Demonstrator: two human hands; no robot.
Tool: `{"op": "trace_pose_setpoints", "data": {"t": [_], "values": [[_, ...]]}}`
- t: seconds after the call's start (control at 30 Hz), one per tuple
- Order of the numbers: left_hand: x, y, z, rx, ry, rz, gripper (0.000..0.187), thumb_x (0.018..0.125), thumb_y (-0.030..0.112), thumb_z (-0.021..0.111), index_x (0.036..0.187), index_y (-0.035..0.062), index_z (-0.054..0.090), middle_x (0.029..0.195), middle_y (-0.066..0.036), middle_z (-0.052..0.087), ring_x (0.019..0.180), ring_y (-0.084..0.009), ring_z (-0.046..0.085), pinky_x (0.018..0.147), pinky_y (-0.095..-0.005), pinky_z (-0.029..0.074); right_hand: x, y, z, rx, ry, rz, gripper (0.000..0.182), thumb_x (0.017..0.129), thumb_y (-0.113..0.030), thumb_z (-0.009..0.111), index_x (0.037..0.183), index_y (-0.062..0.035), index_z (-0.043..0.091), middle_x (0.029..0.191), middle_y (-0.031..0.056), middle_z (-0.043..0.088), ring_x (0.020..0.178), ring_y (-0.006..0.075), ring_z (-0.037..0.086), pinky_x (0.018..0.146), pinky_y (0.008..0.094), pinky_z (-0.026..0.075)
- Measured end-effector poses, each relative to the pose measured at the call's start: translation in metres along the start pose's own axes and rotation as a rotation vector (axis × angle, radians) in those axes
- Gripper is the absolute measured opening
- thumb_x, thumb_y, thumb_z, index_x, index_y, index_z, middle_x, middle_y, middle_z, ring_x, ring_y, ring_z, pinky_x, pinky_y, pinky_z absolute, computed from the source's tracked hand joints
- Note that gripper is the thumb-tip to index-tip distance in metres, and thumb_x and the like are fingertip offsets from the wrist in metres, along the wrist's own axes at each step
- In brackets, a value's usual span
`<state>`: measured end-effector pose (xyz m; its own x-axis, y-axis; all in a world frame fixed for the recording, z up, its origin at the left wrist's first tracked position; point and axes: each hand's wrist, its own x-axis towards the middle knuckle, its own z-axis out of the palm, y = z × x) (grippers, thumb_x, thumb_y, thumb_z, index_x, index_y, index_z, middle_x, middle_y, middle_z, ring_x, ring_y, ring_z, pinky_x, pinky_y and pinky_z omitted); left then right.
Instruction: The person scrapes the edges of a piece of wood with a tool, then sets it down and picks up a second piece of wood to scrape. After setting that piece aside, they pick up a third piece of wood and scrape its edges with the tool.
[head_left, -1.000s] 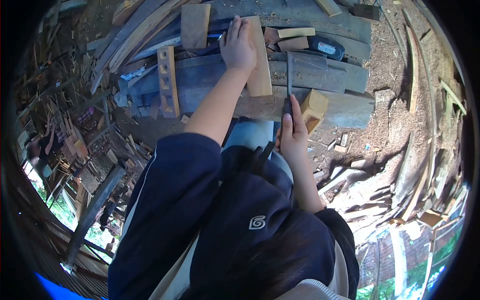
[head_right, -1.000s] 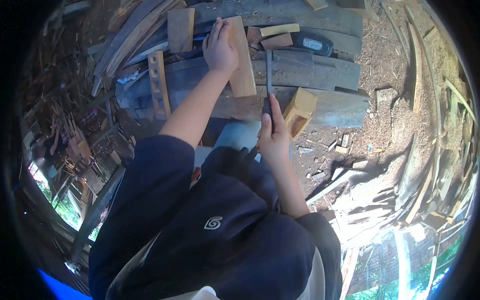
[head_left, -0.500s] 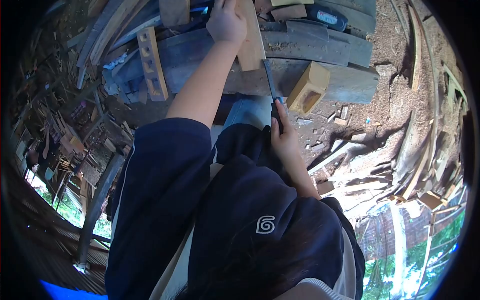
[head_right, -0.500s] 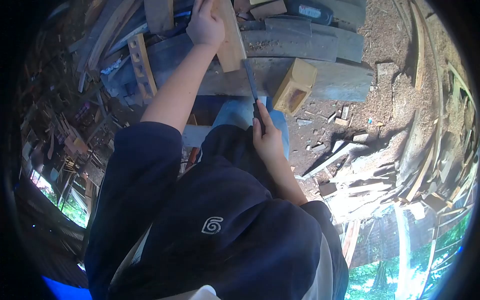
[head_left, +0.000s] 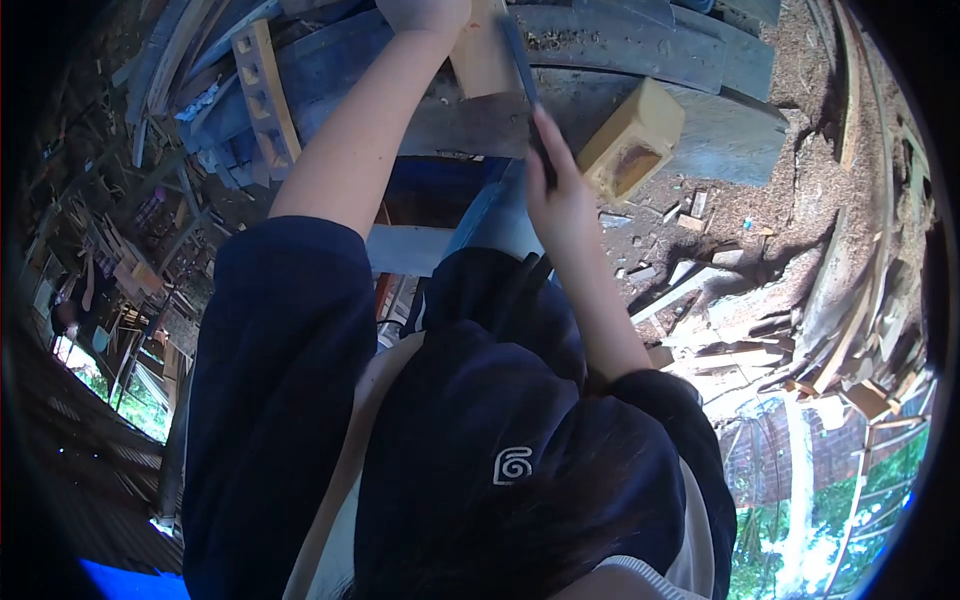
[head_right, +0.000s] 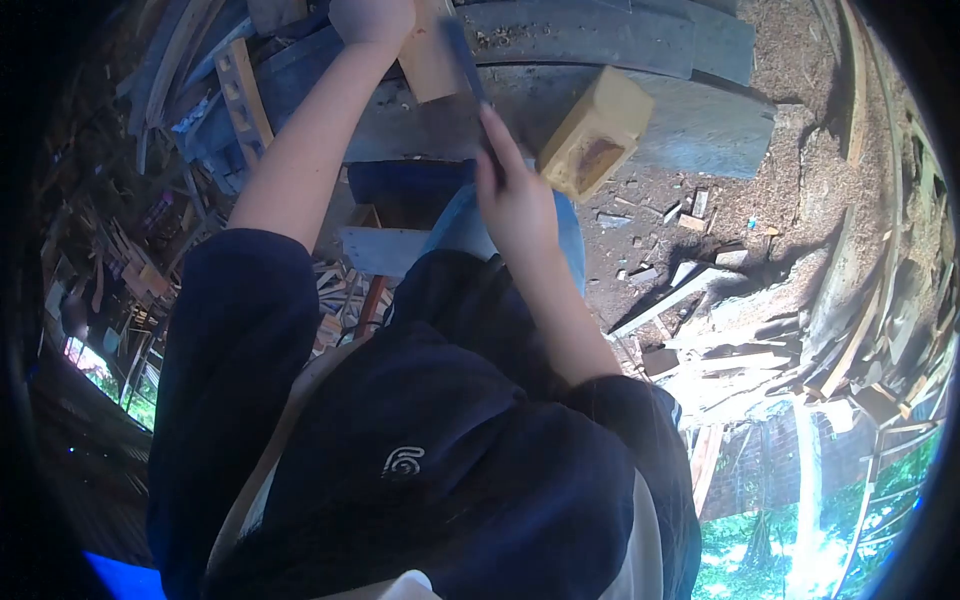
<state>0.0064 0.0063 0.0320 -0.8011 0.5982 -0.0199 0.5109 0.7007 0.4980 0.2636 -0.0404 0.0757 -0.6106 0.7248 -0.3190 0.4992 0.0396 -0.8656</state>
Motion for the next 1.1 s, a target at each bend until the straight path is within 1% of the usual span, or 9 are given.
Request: {"op": "trace_pose_setpoints", "data": {"t": [0.03, 0.1, 0.3, 0.5, 0.73, 0.8, 0.93, 1.03, 1.1], "values": [[-0.002, 0.001, 0.000, -0.051, -0.012, -0.029, 0.057, 0.097, -0.007, 0.049, 0.149, 0.0144, 0.055, 0.162, -0.004, 0.042, 0.143, -0.0245, 0.048, 0.110, -0.0310, 0.048, 0.017, -0.015, -0.002, 0.006, -0.001, 0.004, 0.055, 0.100, -0.019, 0.063, 0.152, -0.0260, 0.048, 0.096, 0.0226, 0.074, 0.081, 0.0420, 0.072, 0.070, 0.0474, 0.058], [0.000, -0.005, 0.003, 0.000, 0.024, 0.008, 0.056, 0.097, -0.007, 0.048, 0.148, 0.0140, 0.056, 0.161, -0.005, 0.043, 0.142, -0.0252, 0.049, 0.110, -0.0315, 0.048, 0.049, -0.040, -0.005, -0.117, -0.171, 0.232, 0.055, 0.100, -0.017, 0.062, 0.153, -0.0245, 0.047, 0.096, 0.0225, 0.073, 0.081, 0.0413, 0.072, 0.068, 0.0466, 0.058], [0.004, -0.006, 0.002, 0.004, 0.053, 0.015, 0.054, 0.097, -0.008, 0.047, 0.144, 0.0134, 0.060, 0.159, -0.005, 0.047, 0.140, -0.0266, 0.051, 0.109, -0.0334, 0.050, -0.034, -0.013, -0.005, 0.009, -0.007, 0.088, 0.053, 0.101, -0.016, 0.062, 0.152, -0.0218, 0.048, 0.091, 0.0227, 0.073, 0.074, 0.0407, 0.072, 0.063, 0.0465, 0.056], [0.001, 0.001, 0.000, -0.053, 0.044, -0.016, 0.052, 0.098, -0.008, 0.046, 0.144, 0.0124, 0.060, 0.158, -0.004, 0.048, 0.138, -0.0264, 0.053, 0.109, -0.0329, 0.050, -0.034, -0.017, -0.009, -0.013, -0.088, 0.230, 0.053, 0.102, -0.015, 0.062, 0.153, -0.0206, 0.048, 0.100, 0.0226, 0.074, 0.075, 0.0369, 0.074, 0.064, 0.0422, 0.056], [0.004, -0.006, 0.002, -0.043, 0.039, -0.003, 0.052, 0.098, -0.008, 0.045, 0.143, 0.0116, 0.060, 0.158, -0.005, 0.048, 0.137, -0.0266, 0.054, 0.107, -0.0323, 0.051, -0.036, -0.011, -0.009, 0.030, -0.048, 0.136, 0.052, 0.102, -0.015, 0.062, 0.152, -0.0201, 0.049, 0.099, 0.0228, 0.073, 0.072, 0.0366, 0.073, 0.064, 0.0402, 0.056], [-0.001, -0.001, 0.000, -0.067, 0.045, -0.007, 0.052, 0.098, -0.008, 0.045, 0.143, 0.0114, 0.061, 0.158, -0.005, 0.048, 0.137, -0.0270, 0.054, 0.107, -0.0323, 0.051, -0.025, -0.020, -0.012, 0.055, -0.121, 0.323, 0.051, 0.102, -0.014, 0.062, 0.151, -0.0189, 0.050, 0.101, 0.0227, 0.073, 0.075, 0.0357, 0.074, 0.065, 0.0394, 0.056], [0.003, -0.011, 0.005, -0.064, 0.065, 0.041, 0.052, 0.098, -0.009, 0.045, 0.143, 0.0110, 0.061, 0.157, -0.006, 0.049, 0.138, -0.0278, 0.054, 0.107, -0.0319, 0.051, -0.037, -0.015, -0.010, 0.088, -0.092, 0.287, 0.051, 0.102, -0.014, 0.062, 0.151, -0.0187, 0.050, 0.101, 0.0232, 0.073, 0.074, 0.0351, 0.074, 0.064, 0.0388, 0.055], [0.005, -0.011, 0.002, -0.058, 0.041, 0.029, 0.053, 0.097, -0.010, 0.045, 0.143, 0.0110, 0.060, 0.158, -0.006, 0.048, 0.139, -0.0273, 0.053, 0.108, -0.0318, 0.050, -0.033, -0.016, -0.005, 0.054, 0.027, 0.063, 0.051, 0.102, -0.014, 0.061, 0.151, -0.0187, 0.050, 0.100, 0.0233, 0.073, 0.073, 0.0347, 0.074, 0.063, 0.0387, 0.055], [0.002, -0.006, 0.001, -0.092, 0.035, -0.003, 0.054, 0.097, -0.010, 0.046, 0.143, 0.0110, 0.060, 0.158, -0.006, 0.048, 0.139, -0.0270, 0.052, 0.108, -0.0317, 0.049, -0.020, -0.031, -0.009, 0.053, -0.085, 0.306, 0.051, 0.102, -0.013, 0.061, 0.152, -0.0181, 0.050, 0.103, 0.0219, 0.074, 0.078, 0.0347, 0.075, 0.067, 0.0381, 0.056]]}}
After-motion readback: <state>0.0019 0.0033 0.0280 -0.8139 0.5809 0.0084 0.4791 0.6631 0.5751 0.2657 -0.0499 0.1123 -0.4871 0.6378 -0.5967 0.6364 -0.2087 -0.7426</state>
